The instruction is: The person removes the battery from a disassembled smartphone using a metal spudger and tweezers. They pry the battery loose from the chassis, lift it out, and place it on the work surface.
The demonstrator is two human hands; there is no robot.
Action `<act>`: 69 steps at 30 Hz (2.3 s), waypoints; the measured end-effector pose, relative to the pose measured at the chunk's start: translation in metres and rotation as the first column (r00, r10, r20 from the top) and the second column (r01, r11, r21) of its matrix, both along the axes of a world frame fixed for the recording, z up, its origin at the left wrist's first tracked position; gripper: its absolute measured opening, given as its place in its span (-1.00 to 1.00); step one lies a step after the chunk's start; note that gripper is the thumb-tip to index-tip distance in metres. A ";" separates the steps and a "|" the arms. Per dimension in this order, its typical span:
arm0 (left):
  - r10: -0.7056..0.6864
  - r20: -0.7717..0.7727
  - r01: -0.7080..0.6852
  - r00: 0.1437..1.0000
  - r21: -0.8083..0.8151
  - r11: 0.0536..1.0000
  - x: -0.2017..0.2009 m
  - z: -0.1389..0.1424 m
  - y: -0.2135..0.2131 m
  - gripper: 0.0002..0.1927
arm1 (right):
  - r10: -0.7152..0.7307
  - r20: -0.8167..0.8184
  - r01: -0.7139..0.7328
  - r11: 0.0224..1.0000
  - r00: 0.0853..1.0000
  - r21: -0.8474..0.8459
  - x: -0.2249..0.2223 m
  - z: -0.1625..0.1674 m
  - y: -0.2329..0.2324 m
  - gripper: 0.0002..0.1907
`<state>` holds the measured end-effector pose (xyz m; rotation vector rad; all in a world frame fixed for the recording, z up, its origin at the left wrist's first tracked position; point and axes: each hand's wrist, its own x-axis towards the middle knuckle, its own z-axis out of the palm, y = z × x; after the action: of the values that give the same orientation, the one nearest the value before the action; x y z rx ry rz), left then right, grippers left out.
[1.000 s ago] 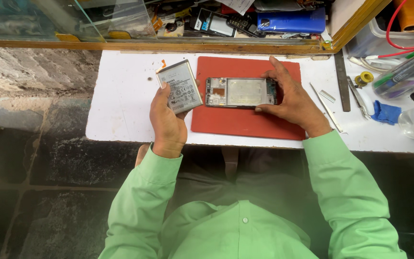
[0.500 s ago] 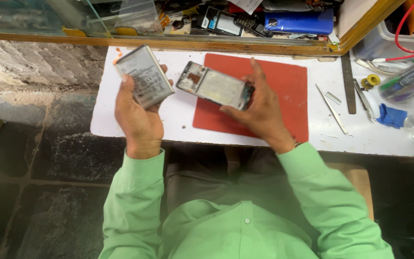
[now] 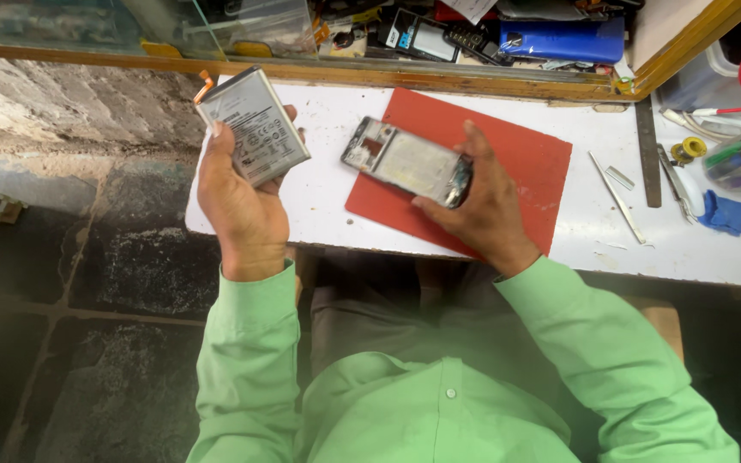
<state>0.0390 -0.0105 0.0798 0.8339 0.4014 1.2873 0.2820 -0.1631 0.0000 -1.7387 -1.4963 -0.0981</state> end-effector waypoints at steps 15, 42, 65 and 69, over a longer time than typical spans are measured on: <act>-0.049 -0.084 0.035 0.995 -0.167 0.985 0.031 -0.068 0.006 -0.62 | 0.097 0.030 -0.100 0.981 0.995 0.167 0.045 0.018 -0.029 0.19; 0.120 0.063 -0.114 0.991 -0.096 0.989 0.041 -0.095 -0.067 -0.40 | -0.154 -0.304 0.219 0.957 0.940 0.192 -0.068 0.024 -0.018 0.20; 0.158 0.048 -0.156 0.986 -0.031 0.987 -0.012 -0.039 -0.047 -0.56 | -0.197 0.105 0.208 0.972 0.975 -0.110 -0.173 0.006 0.084 -0.03; 0.131 0.058 -0.130 0.990 -0.015 0.991 -0.012 -0.031 -0.055 -0.57 | -0.177 0.193 0.189 0.981 0.965 -0.047 -0.177 -0.003 0.083 -0.30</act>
<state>0.0270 -0.0658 0.0486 0.7684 0.4220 1.4263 0.1051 -0.0796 -0.0031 -1.9642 -1.4819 -0.3208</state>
